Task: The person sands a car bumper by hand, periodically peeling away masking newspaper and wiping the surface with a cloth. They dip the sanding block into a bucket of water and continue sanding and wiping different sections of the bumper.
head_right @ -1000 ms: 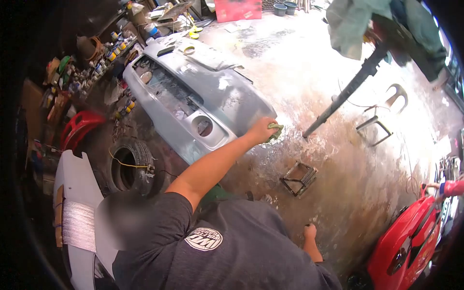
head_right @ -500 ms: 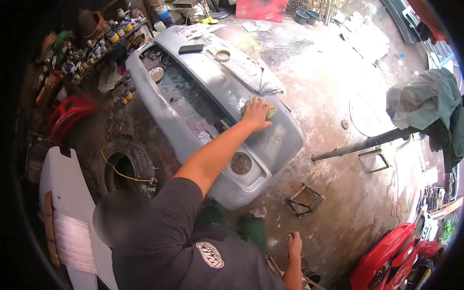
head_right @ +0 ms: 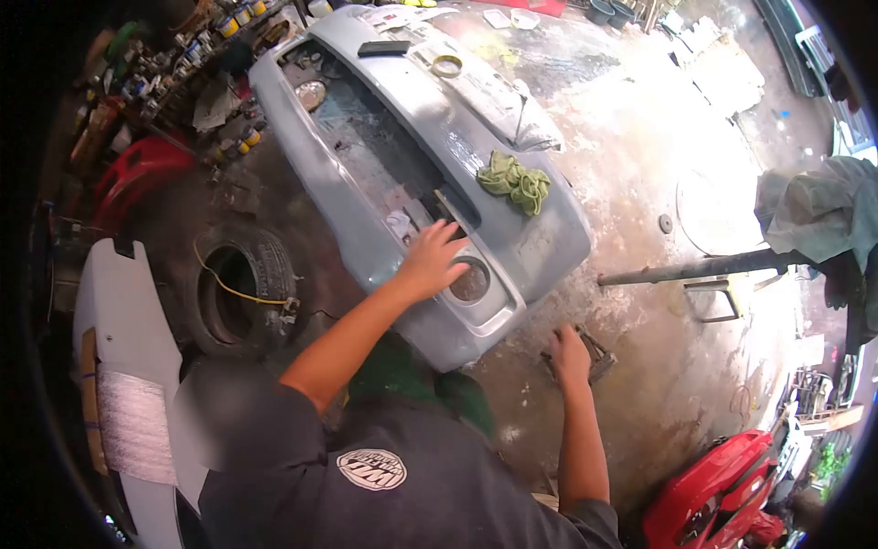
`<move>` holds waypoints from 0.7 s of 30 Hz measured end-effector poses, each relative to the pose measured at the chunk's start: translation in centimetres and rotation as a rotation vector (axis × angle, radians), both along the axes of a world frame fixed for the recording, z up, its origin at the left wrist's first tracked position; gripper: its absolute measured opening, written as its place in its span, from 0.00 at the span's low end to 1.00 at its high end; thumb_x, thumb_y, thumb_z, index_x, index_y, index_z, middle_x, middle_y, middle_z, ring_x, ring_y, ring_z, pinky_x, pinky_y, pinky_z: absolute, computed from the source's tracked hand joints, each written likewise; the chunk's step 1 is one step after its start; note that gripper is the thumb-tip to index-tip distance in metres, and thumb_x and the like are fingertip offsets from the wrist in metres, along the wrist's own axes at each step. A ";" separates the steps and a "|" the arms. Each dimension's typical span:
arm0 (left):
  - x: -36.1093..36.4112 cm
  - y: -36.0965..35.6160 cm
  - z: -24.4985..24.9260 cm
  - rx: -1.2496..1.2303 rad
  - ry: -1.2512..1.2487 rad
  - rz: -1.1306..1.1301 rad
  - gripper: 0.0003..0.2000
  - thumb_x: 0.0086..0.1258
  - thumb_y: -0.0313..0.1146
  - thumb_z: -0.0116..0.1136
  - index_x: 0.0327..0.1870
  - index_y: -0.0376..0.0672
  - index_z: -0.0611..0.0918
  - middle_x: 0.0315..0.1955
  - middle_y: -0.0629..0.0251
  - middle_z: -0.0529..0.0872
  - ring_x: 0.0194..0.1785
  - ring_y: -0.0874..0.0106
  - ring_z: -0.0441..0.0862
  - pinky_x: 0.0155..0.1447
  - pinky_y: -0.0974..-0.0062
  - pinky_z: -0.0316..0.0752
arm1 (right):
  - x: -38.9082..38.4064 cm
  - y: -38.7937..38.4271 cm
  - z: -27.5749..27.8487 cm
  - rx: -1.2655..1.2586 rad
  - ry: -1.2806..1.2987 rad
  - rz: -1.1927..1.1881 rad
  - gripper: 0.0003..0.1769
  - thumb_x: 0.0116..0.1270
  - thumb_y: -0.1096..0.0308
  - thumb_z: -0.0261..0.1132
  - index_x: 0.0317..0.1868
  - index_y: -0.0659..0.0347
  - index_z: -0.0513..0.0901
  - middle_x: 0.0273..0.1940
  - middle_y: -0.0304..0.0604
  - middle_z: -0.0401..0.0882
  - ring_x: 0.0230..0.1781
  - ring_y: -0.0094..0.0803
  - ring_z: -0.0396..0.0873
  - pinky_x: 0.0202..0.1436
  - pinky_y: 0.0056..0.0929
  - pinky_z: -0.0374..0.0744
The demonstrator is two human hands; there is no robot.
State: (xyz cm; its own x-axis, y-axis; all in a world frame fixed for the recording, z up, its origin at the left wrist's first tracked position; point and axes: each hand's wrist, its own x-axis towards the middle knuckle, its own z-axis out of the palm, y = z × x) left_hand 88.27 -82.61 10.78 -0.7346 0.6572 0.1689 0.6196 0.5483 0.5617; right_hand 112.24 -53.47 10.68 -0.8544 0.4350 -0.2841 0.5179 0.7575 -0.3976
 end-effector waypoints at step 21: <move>-4.8 -10.4 -5.1 -0.236 0.076 -0.169 0.32 0.49 0.61 0.75 0.47 0.42 0.89 0.44 0.65 0.86 0.63 0.65 0.79 0.89 0.53 0.42 | -41.0 -18.5 1.1 0.687 -0.081 0.535 0.18 0.75 0.51 0.63 0.46 0.58 0.75 0.38 0.56 0.87 0.39 0.59 0.87 0.41 0.57 0.83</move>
State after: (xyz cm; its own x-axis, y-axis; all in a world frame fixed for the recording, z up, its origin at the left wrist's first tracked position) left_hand 83.47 -93.02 5.71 -0.6023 0.7968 0.0474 0.7488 0.5434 0.3795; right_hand 71.23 -71.97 11.77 -0.9814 0.0784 -0.1752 0.0310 0.9655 0.2585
